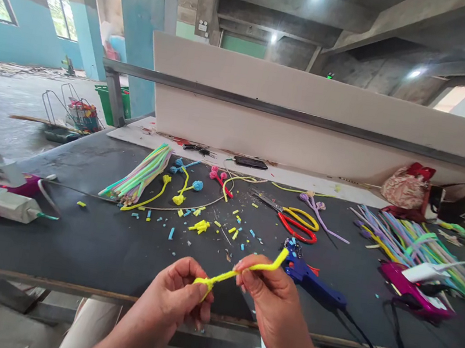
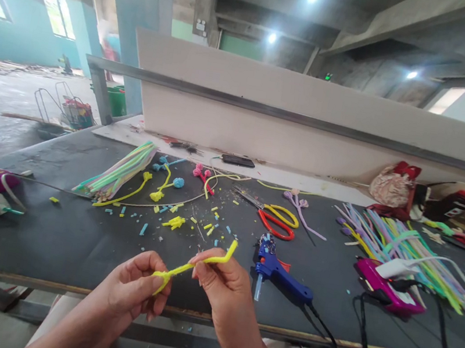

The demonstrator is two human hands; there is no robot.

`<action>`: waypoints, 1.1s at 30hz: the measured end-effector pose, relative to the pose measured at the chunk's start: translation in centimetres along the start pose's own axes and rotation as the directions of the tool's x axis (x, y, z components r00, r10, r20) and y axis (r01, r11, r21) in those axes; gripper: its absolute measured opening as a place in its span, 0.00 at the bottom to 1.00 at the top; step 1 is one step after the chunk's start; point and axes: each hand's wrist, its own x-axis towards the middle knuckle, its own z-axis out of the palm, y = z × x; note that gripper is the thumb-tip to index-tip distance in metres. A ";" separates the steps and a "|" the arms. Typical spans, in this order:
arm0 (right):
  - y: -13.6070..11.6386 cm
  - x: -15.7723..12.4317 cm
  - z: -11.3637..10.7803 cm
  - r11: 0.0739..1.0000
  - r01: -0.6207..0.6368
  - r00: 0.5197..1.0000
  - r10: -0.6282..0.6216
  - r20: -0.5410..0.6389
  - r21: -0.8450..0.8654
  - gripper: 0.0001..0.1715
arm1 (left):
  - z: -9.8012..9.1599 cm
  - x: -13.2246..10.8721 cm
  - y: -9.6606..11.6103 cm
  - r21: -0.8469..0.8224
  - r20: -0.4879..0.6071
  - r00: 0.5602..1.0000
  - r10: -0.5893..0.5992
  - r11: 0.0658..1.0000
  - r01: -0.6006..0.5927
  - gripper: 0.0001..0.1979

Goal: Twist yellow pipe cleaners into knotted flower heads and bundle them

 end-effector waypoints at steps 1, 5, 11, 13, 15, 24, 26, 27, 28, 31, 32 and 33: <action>0.0 -0.2 0.1 1.000 0.010 1.000 -0.010 0.019 0.004 0.04 | 0.1 0.1 -0.1 0.016 -0.023 1.000 -0.001 1.000 0.001 0.15; -0.6 -0.5 0.5 0.997 -0.071 0.995 0.071 0.071 0.006 0.07 | 0.3 0.4 -0.2 0.086 -0.081 0.997 -0.013 0.996 0.020 0.16; -2.6 1.4 -6.7 0.888 -0.135 0.977 0.046 -0.208 -0.440 0.17 | -0.4 0.3 1.1 0.317 -0.017 0.999 0.048 0.948 -0.040 0.14; -2.9 1.2 -10.8 0.702 -0.179 0.946 -0.071 -0.317 -0.690 0.18 | -1.1 0.4 1.7 0.368 -0.016 0.996 0.093 0.926 -0.080 0.14; -2.6 0.5 -13.9 0.403 -0.291 0.941 -0.045 -0.336 -0.868 0.18 | -1.7 0.6 2.2 0.396 -0.024 0.990 0.137 0.911 -0.117 0.13; -0.7 0.2 -12.9 0.101 -0.286 0.958 0.032 -0.285 -0.953 0.28 | -2.2 1.5 2.4 0.289 -0.107 0.991 0.086 0.956 -0.052 0.15; -0.9 0.5 -12.4 0.071 -0.273 0.962 0.030 -0.272 -0.959 0.29 | -2.2 1.5 2.6 0.246 -0.116 0.992 0.059 0.969 -0.029 0.14; -1.1 0.6 -12.2 0.062 -0.266 0.964 0.023 -0.265 -0.962 0.29 | -2.2 1.5 2.7 0.215 -0.118 0.992 0.047 0.976 -0.021 0.14; -1.3 0.7 -12.2 0.063 -0.269 0.963 0.005 -0.269 -0.961 0.29 | -2.3 1.5 2.8 0.181 -0.119 0.992 0.037 0.983 -0.015 0.14; -2.3 0.8 -12.2 0.211 -0.325 0.923 -0.143 -0.358 -0.922 0.19 | -2.7 1.5 3.0 0.070 -0.105 0.994 0.013 0.998 -0.006 0.13; -2.7 0.8 -12.2 0.341 -0.347 0.880 -0.204 -0.429 -0.874 0.13 | -2.9 1.5 3.0 0.036 -0.098 0.995 0.007 0.999 -0.003 0.13; -3.1 0.8 -12.0 0.511 -0.349 0.813 -0.252 -0.524 -0.786 0.08 | -3.1 1.6 3.0 0.009 -0.089 0.996 0.002 1.000 -0.002 0.13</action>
